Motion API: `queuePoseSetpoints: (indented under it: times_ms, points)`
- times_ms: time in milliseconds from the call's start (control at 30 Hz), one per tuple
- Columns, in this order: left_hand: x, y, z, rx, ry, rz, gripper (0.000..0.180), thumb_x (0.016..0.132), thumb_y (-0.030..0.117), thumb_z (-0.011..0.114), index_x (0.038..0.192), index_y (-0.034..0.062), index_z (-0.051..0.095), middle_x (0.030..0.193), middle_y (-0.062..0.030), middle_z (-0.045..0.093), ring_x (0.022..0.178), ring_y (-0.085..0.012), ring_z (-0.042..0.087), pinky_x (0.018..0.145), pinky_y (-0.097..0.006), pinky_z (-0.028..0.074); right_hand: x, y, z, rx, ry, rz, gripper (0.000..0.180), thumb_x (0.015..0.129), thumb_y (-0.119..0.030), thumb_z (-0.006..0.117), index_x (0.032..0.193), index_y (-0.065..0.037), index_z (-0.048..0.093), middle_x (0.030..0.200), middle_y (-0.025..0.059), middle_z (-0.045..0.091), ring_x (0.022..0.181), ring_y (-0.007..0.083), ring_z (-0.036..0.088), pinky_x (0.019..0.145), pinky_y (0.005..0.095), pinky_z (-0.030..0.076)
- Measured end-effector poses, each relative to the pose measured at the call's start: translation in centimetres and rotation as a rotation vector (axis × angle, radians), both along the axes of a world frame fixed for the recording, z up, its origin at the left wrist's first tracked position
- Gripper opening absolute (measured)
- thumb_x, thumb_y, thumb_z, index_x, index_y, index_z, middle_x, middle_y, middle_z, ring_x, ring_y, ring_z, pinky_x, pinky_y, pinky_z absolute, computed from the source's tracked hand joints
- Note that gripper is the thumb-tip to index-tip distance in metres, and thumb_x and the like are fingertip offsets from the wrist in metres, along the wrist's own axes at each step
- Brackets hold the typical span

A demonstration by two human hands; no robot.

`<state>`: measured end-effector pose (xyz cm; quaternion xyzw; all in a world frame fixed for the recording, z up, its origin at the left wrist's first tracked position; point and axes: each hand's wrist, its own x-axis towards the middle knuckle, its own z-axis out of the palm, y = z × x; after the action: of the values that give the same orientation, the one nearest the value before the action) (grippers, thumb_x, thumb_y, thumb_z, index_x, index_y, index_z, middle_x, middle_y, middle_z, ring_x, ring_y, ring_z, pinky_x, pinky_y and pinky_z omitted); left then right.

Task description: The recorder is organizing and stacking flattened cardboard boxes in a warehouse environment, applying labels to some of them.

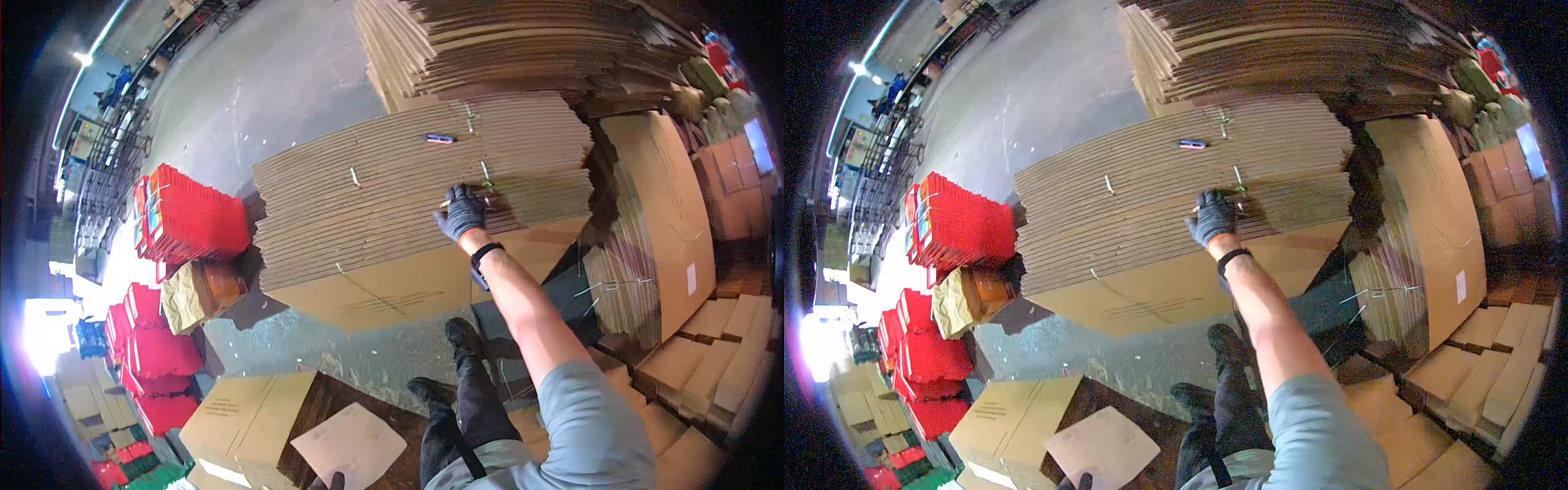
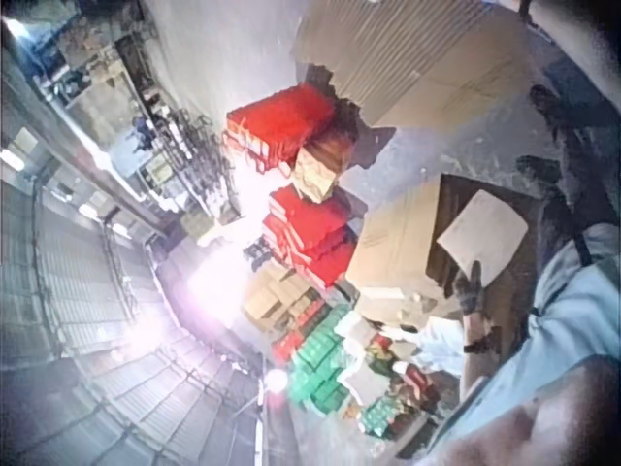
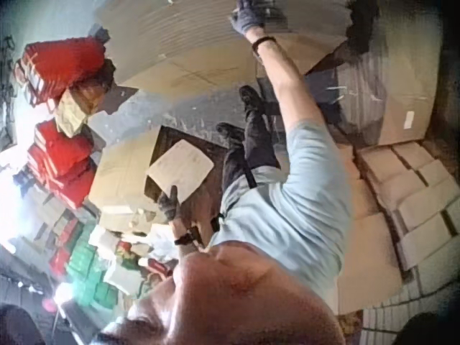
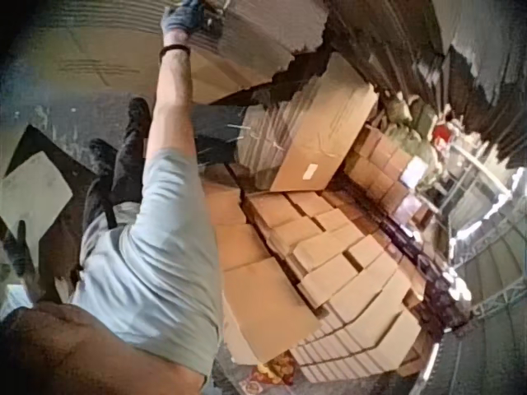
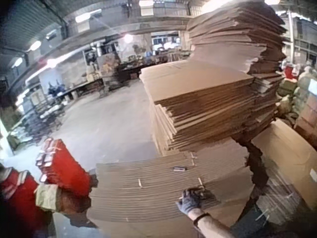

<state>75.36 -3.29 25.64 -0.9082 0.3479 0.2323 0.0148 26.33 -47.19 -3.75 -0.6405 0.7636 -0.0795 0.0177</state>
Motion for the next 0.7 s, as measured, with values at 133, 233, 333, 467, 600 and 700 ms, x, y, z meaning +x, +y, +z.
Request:
queuePoseSetpoints:
  times_ms: [133, 233, 333, 467, 600, 700]
  points:
    - [-1.7, -4.0, 1.3, -0.315, 0.048, -0.326, 0.038, 0.087, 0.043, 0.08, 0.113, 0.0161, 0.072, 0.079, 0.0, 0.069, 0.061, -0.0193, 0.063, 0.055, -0.026, 0.049, -2.3, -1.5, 1.3, 0.131, -0.047, 0.067, 0.059, 0.086, -0.055, 0.064, 0.115, -0.004, 0.067, 0.116, 0.0199, 0.064, 0.113, 0.0379, 0.058, 0.102, 0.0529, 0.042]
    - [-0.3, -5.4, 2.0, -0.454, 0.293, -0.18, 0.043, 0.088, 0.018, 0.082, 0.124, 0.0036, 0.064, 0.098, -0.003, 0.073, 0.065, -0.012, 0.065, 0.047, -0.025, 0.05, -1.3, 2.4, 2.2, 0.07, -0.114, 0.046, 0.057, 0.089, -0.055, 0.061, 0.113, -0.003, 0.067, 0.115, 0.0214, 0.064, 0.116, 0.0389, 0.057, 0.103, 0.0522, 0.041]
    - [-2.9, -8.8, 6.3, -0.455, 0.42, 0.211, 0.041, 0.091, 0.007, 0.076, 0.129, 0.0019, 0.062, 0.109, -0.0045, 0.071, 0.068, -0.0136, 0.066, 0.046, -0.023, 0.05, -0.2, 8.5, 4.5, 0.162, -0.144, 0.042, 0.058, 0.092, -0.057, 0.055, 0.111, -0.003, 0.067, 0.109, 0.0223, 0.064, 0.107, 0.0394, 0.059, 0.096, 0.0532, 0.043]
    - [-4.2, -12.9, 8.5, -0.707, 0.556, 0.254, 0.036, 0.091, 0.007, 0.07, 0.124, -0.0039, 0.063, 0.113, -0.0119, 0.07, 0.097, -0.0216, 0.066, 0.089, -0.039, 0.054, 3.4, 16.7, 5.4, 0.215, -0.184, 0.121, 0.048, 0.089, -0.055, 0.062, 0.093, -0.008, 0.071, 0.1, 0.0182, 0.064, 0.099, 0.0371, 0.058, 0.089, 0.0513, 0.044]
    - [-3.4, -16.3, 4.7, -0.67, 0.702, 0.037, 0.027, 0.089, 0.009, 0.073, 0.113, -0.0041, 0.07, 0.097, -0.0073, 0.074, 0.088, -0.0143, 0.065, 0.079, -0.032, 0.053, 3.3, 22.2, 5.7, 0.419, -0.385, 0.004, 0.044, 0.085, -0.048, 0.071, 0.104, -0.008, 0.072, 0.115, 0.0193, 0.065, 0.114, 0.0388, 0.057, 0.098, 0.0482, 0.044]
    - [-4.7, -19.2, 1.4, -0.537, 0.837, 0.008, 0.025, 0.091, 0.01, 0.073, 0.113, -0.0029, 0.071, 0.097, -0.0042, 0.074, 0.088, -0.0117, 0.064, 0.08, -0.03, 0.052, 5.8, 22.0, 8.8, 0.258, -0.697, -0.026, 0.048, 0.082, -0.037, 0.077, 0.119, -0.008, 0.068, 0.125, 0.0193, 0.063, 0.121, 0.0384, 0.055, 0.105, 0.0467, 0.042]
